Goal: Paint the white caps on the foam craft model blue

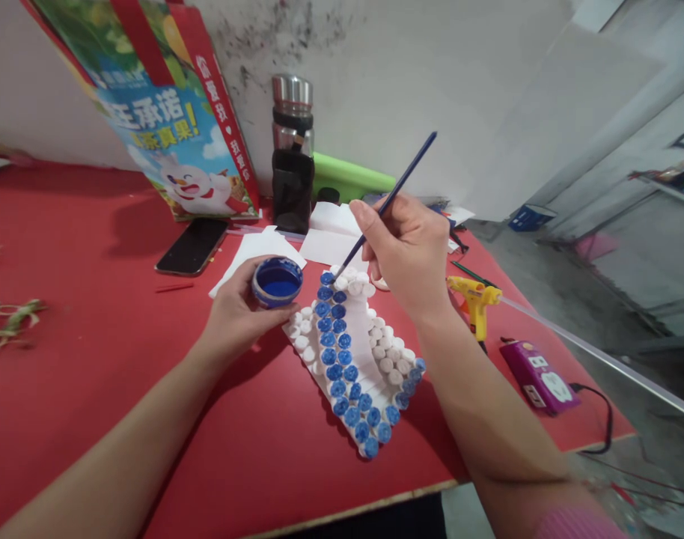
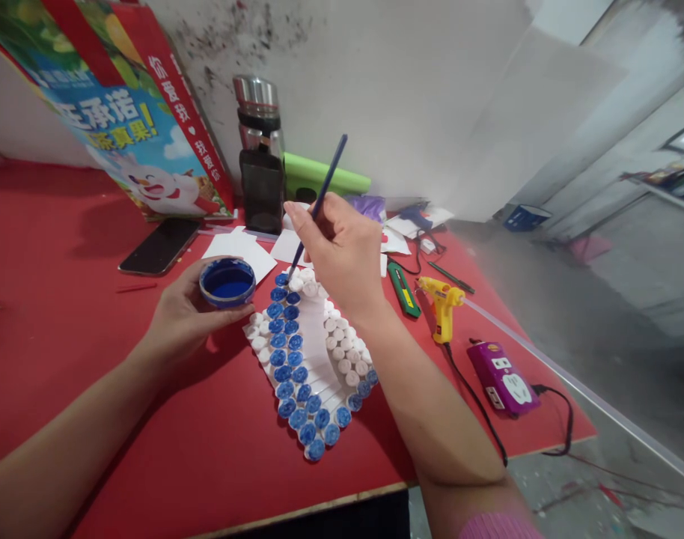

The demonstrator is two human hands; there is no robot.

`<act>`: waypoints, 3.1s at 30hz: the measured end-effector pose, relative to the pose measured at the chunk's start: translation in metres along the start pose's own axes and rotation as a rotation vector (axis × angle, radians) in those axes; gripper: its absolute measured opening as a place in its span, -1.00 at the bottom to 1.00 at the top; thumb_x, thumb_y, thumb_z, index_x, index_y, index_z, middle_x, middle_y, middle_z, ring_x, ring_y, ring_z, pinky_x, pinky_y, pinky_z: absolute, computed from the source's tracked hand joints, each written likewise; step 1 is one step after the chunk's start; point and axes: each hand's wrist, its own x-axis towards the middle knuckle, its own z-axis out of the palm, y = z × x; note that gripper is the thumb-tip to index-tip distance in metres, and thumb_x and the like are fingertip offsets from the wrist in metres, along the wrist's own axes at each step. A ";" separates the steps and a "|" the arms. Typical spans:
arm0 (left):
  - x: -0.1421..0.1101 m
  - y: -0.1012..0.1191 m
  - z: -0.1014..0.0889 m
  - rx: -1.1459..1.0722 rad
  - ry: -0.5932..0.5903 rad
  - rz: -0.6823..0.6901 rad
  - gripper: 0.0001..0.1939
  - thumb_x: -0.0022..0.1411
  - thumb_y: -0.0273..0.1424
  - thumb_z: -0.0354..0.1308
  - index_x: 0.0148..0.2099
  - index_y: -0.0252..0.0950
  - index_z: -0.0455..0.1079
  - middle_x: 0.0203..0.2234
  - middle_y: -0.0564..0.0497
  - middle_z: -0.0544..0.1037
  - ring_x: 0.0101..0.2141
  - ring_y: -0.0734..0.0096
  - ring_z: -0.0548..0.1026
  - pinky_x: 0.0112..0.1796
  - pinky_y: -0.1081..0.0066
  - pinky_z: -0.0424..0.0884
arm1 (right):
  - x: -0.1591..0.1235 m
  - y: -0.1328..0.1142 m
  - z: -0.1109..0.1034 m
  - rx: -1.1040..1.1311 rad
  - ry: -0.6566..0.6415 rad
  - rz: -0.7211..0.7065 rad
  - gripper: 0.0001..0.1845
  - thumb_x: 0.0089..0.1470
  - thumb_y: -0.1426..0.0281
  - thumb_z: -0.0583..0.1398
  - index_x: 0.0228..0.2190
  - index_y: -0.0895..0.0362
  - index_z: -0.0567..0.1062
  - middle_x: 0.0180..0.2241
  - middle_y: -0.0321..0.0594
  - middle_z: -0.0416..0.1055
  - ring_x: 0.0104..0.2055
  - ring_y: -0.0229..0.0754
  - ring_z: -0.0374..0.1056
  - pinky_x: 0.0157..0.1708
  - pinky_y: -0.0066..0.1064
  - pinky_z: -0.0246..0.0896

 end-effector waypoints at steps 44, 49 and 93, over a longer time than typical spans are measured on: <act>0.000 0.000 0.001 -0.015 0.001 0.014 -0.27 -0.09 -0.16 0.74 0.11 -0.14 0.58 0.12 -0.14 0.71 0.19 -0.26 0.64 0.25 -0.15 0.59 | -0.002 -0.005 -0.001 -0.042 0.034 -0.033 -0.59 0.37 0.02 0.37 -0.40 -0.01 0.50 -0.59 -0.41 0.35 -0.50 -0.26 0.36 -0.53 -0.40 0.29; 0.000 -0.002 0.000 -0.016 -0.002 0.009 -0.24 -0.09 -0.13 0.74 0.14 -0.16 0.58 0.11 -0.16 0.71 0.18 -0.25 0.65 0.25 -0.11 0.59 | 0.001 0.001 -0.001 -0.033 0.042 -0.034 -0.61 0.38 -0.03 0.35 -0.32 -0.01 0.56 -0.58 -0.41 0.38 -0.51 -0.26 0.38 -0.54 -0.40 0.30; -0.001 -0.001 0.001 -0.060 -0.062 0.148 -0.30 0.04 -0.27 0.64 0.22 -0.17 0.55 0.16 -0.14 0.68 0.14 -0.08 0.66 0.22 -0.04 0.59 | -0.022 -0.015 0.022 0.167 -0.285 -0.095 -0.54 0.39 -0.09 0.34 -0.26 0.02 0.43 -0.52 -0.45 0.38 -0.57 -0.33 0.33 -0.56 -0.39 0.19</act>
